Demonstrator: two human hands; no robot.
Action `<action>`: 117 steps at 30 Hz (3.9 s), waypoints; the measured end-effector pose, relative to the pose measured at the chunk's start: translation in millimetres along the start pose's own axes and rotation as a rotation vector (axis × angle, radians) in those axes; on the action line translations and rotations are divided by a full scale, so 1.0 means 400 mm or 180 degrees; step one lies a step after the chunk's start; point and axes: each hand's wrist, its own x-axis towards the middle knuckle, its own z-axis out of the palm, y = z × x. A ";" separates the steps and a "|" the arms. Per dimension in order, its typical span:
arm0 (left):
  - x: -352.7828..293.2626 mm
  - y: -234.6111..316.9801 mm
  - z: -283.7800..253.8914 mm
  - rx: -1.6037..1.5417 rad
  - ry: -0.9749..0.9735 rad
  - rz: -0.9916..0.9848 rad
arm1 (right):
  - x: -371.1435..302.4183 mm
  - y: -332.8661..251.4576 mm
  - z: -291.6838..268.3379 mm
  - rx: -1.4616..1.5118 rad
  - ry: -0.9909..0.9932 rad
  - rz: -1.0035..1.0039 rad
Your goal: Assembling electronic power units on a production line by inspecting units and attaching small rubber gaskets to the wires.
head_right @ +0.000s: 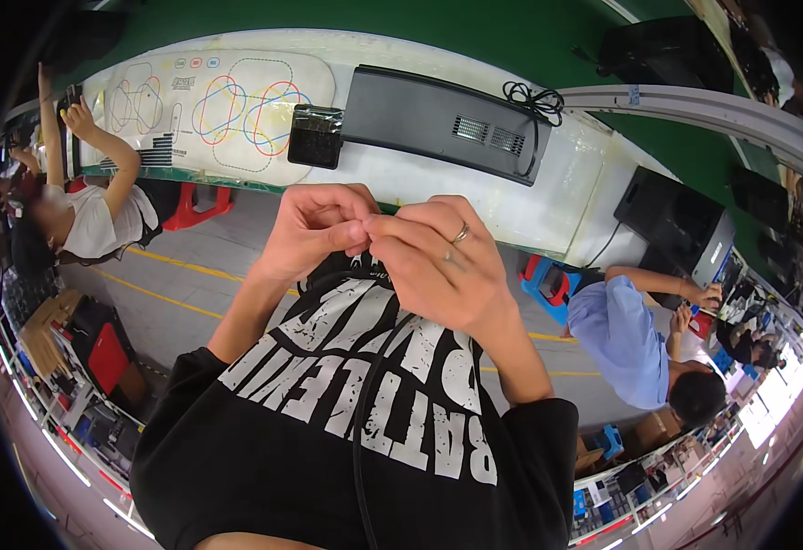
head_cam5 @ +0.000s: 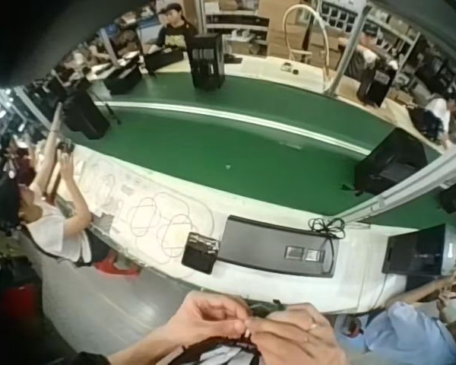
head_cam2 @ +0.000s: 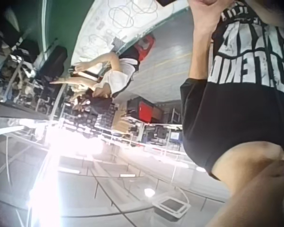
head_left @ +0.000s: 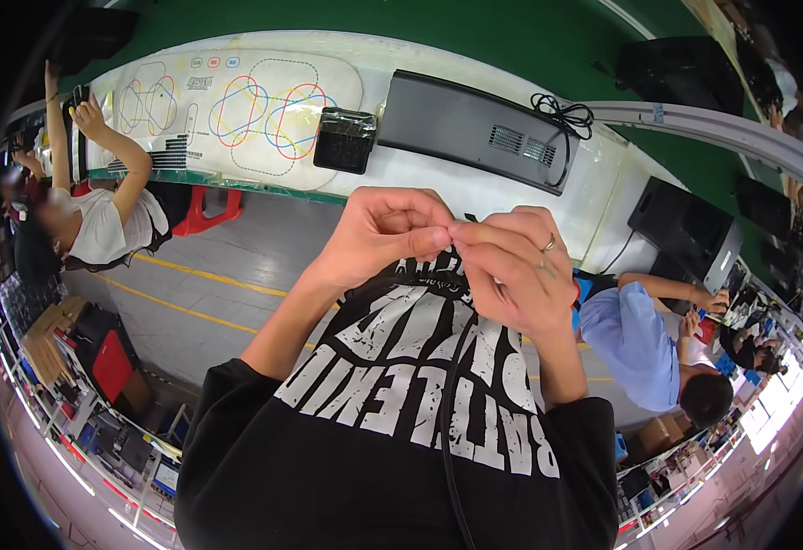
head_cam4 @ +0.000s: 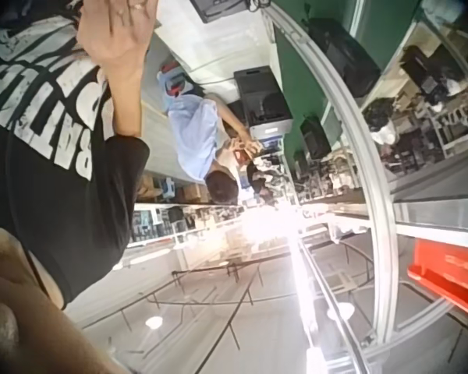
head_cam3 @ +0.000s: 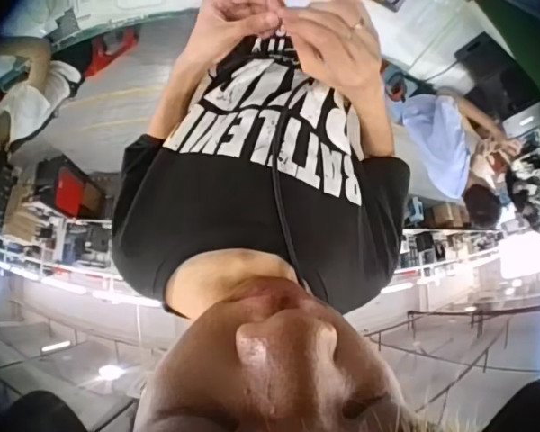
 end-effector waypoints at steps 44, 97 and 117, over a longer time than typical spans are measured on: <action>0.015 -0.210 -0.410 0.0348 0.1813 -0.0575 | -0.191 0.442 0.193 -0.0994 -0.1371 0.2977; 0.198 -0.264 -0.437 0.2030 0.1742 -0.0243 | -0.503 0.419 -0.034 0.0793 0.1068 0.4840; 0.159 -0.426 -0.797 0.4752 0.2763 0.0641 | -0.669 0.308 0.002 0.0541 0.1848 0.4934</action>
